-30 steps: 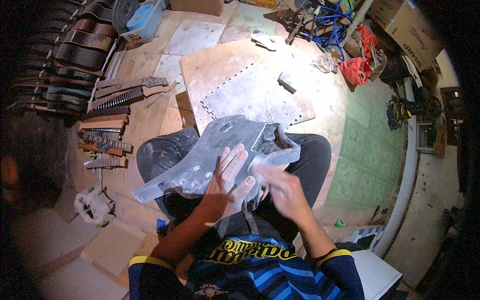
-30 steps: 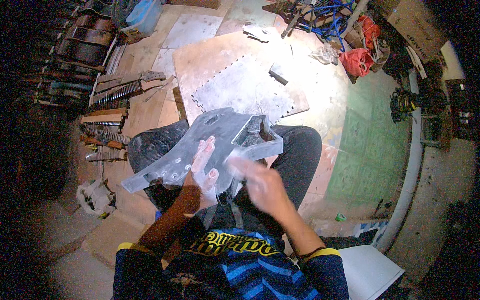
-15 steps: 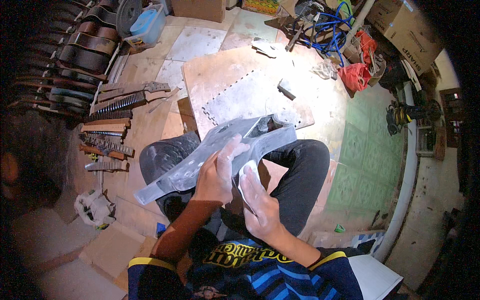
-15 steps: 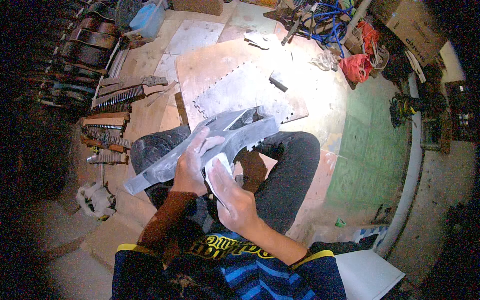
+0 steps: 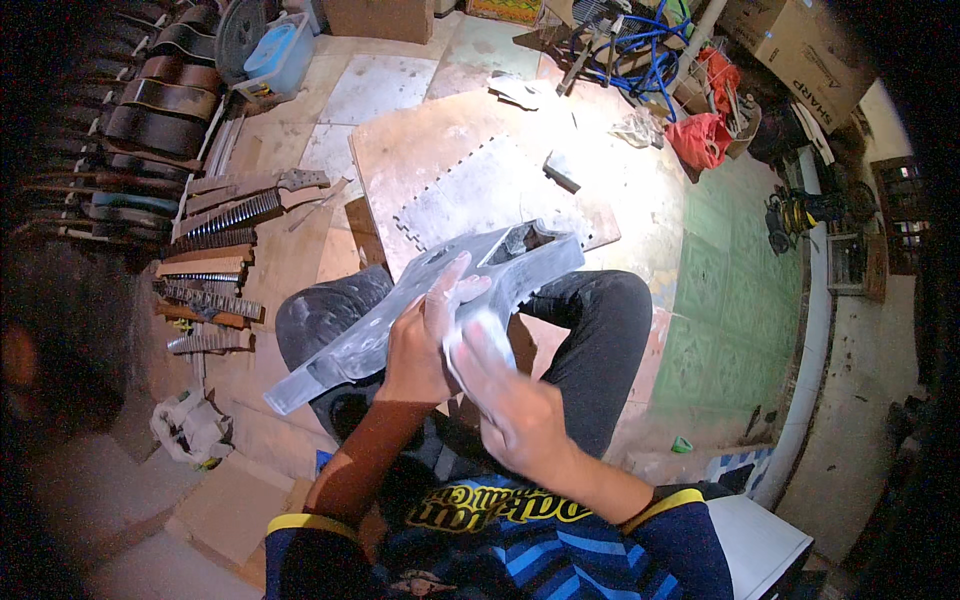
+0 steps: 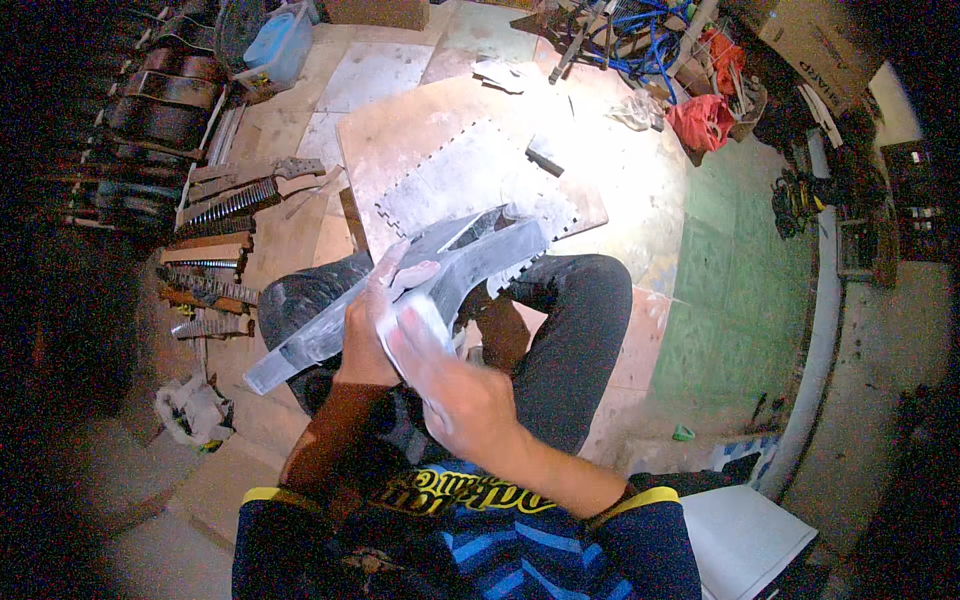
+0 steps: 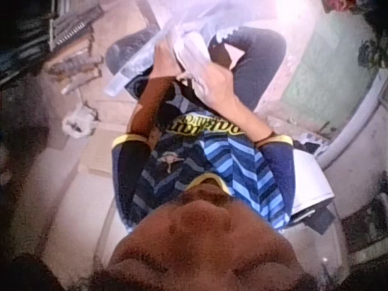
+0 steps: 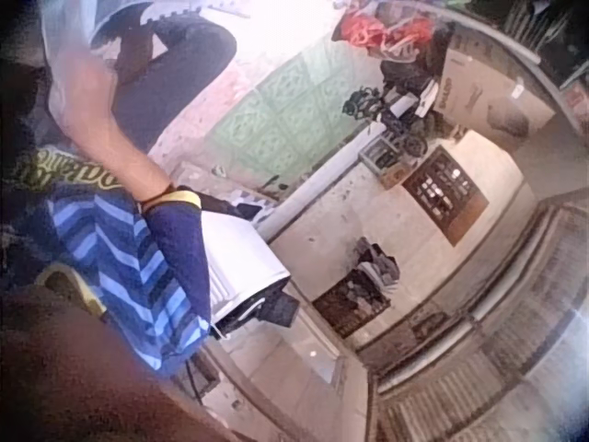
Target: The person sands the surfaces and edges of a guitar body by hand using a piece of sandpaper.
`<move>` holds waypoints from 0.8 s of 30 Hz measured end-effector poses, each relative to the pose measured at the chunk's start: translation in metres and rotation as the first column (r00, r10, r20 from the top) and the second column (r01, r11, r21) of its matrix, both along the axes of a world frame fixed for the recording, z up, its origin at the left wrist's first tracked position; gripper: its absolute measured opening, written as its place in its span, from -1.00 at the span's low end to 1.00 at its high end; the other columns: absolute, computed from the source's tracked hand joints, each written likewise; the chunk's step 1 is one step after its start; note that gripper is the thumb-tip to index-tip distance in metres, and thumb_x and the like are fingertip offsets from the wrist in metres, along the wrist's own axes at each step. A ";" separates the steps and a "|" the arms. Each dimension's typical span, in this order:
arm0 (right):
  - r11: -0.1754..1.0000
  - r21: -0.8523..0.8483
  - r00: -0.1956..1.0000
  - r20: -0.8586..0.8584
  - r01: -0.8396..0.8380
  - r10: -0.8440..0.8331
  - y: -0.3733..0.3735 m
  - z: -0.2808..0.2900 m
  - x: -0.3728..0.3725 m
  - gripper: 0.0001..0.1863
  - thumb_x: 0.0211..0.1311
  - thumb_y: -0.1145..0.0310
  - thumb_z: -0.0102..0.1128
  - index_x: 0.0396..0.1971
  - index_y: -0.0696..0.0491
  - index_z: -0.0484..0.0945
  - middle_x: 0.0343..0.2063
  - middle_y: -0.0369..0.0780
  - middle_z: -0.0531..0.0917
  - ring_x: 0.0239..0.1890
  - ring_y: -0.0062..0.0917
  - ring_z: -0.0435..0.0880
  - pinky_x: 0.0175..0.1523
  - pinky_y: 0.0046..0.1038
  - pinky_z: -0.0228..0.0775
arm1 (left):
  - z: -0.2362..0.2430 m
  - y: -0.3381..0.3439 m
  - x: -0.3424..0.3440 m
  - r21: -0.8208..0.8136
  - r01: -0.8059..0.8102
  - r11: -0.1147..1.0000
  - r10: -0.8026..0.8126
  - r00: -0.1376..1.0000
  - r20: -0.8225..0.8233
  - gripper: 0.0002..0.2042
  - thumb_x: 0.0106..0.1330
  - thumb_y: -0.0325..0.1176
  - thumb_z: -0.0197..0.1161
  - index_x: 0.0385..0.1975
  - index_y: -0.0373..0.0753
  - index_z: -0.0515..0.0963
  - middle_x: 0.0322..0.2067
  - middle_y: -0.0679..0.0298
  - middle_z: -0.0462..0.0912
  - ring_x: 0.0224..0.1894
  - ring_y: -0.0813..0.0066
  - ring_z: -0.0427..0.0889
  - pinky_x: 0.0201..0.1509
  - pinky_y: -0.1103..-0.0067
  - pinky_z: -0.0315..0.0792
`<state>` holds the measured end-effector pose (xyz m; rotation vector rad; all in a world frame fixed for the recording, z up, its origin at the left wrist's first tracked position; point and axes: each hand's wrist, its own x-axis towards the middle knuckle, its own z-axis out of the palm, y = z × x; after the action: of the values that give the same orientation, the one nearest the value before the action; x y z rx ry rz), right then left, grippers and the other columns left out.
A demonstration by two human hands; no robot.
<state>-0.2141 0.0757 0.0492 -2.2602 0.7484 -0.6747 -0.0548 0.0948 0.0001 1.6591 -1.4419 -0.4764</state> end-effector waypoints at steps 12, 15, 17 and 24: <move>0.999 -0.004 0.993 -0.109 -0.040 0.040 -0.007 0.009 0.000 -0.30 -0.13 0.71 0.15 0.18 0.12 0.54 0.22 0.07 0.51 0.03 -0.18 0.71 -0.08 -0.37 0.63 | 0.010 -0.012 0.007 -0.063 -0.011 0.998 0.005 0.996 -0.091 -0.31 0.10 -0.25 0.40 0.28 -0.27 0.38 -0.02 0.03 0.70 -0.06 -0.01 0.70 0.06 0.29 0.53; 0.999 0.025 0.989 -0.143 -0.019 0.022 -0.008 0.020 0.006 -0.29 -0.13 0.72 0.12 0.19 0.12 0.54 0.21 0.08 0.52 0.01 -0.17 0.72 -0.07 -0.38 0.63 | 0.022 -0.013 0.008 0.041 0.004 0.999 0.002 0.991 -0.136 -0.31 0.13 -0.25 0.38 0.31 -0.28 0.33 -0.06 0.05 0.72 -0.08 -0.02 0.71 0.03 0.28 0.54; 1.000 -0.003 0.993 -0.120 -0.014 0.014 0.002 0.009 -0.005 -0.28 -0.13 0.71 0.13 0.20 0.12 0.53 0.22 0.08 0.50 -0.06 -0.17 0.74 -0.13 -0.38 0.63 | 0.016 -0.011 0.006 -0.007 0.004 1.000 -0.005 0.993 -0.114 -0.30 0.12 -0.24 0.38 0.31 -0.28 0.33 -0.07 0.03 0.72 -0.09 -0.03 0.71 0.01 0.27 0.54; 0.998 -0.065 0.988 -0.151 0.004 -0.013 -0.009 0.011 0.007 -0.23 -0.09 0.61 0.19 0.29 0.01 0.44 0.30 -0.07 0.46 -0.47 -0.31 0.66 -0.31 -0.34 0.58 | 0.012 -0.009 0.007 0.099 0.031 0.995 -0.030 0.999 -0.011 -0.37 0.09 -0.27 0.39 0.24 -0.21 0.44 0.07 0.02 0.66 0.10 0.04 0.66 0.18 0.35 0.49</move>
<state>-0.2072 0.0670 0.0601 -2.3889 0.8198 -0.5417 -0.0473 0.0853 0.0124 1.7120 -1.4594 -0.5809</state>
